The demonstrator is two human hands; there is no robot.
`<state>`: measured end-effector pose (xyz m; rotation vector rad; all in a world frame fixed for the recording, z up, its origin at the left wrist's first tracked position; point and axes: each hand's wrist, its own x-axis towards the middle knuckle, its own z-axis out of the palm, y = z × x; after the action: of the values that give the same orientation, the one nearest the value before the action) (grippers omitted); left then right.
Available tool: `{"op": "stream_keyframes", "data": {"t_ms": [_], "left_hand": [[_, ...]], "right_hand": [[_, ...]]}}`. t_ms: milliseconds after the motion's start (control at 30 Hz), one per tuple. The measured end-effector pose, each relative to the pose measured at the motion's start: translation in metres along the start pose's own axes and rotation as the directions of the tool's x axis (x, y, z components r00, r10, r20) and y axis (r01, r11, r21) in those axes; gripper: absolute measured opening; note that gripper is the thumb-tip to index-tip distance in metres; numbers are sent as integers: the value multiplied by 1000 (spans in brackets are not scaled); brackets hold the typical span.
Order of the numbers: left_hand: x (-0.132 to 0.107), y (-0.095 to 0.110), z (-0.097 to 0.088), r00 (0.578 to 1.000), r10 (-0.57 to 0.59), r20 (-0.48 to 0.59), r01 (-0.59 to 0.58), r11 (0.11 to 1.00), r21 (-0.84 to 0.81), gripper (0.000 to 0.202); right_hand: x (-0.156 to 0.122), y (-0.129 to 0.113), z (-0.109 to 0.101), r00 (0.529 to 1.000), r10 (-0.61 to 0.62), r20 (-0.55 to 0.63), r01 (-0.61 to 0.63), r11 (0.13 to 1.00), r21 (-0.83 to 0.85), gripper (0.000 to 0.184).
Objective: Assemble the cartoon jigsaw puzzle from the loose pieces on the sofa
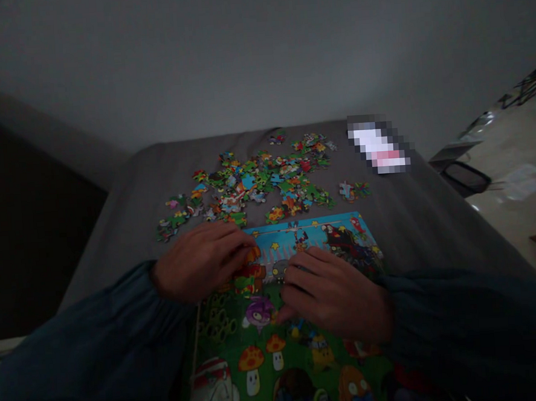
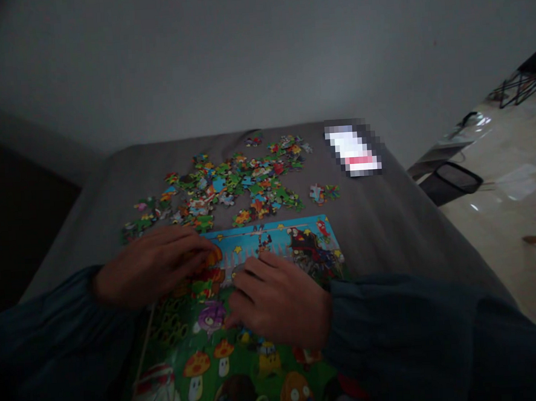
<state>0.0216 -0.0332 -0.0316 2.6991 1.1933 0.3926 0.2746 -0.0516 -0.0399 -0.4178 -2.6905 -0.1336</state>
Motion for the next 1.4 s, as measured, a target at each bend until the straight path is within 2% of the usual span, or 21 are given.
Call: {"op": "stream_keyframes", "data": {"t_ms": [233,333,467,600,800,1100,1300,1400], "left_hand": [[1,21,-2,994,13,112,1,992,-127,12],[1,26,0,992,23,121,-6,991,-137,10],[1,22,1,995,25,92,-16,995,-101,15],[-1,17,0,997,34,63,-30,997,-66,18],[-1,15,-1,999,50,22,-49,998,-43,19],[-3,12,-4,999,48,26,-47,999,-7,23],[-3,11,-4,999,46,25,-46,999,-8,20],[-3,10,-5,999,43,16,-43,999,3,19]], "right_hand": [[0,-1,3,1000,2,-9,-2,999,42,35],[0,0,3,999,1,-34,1,998,59,34],[-3,4,-1,998,9,-61,1,987,163,29],[-8,7,-3,1000,-10,12,7,971,240,24],[-10,5,-1,994,-60,90,36,967,251,31],[-10,6,-2,990,-114,80,98,978,182,29],[-11,9,0,996,38,77,-46,993,108,31],[-11,7,-1,996,27,85,-37,991,125,30]]}}
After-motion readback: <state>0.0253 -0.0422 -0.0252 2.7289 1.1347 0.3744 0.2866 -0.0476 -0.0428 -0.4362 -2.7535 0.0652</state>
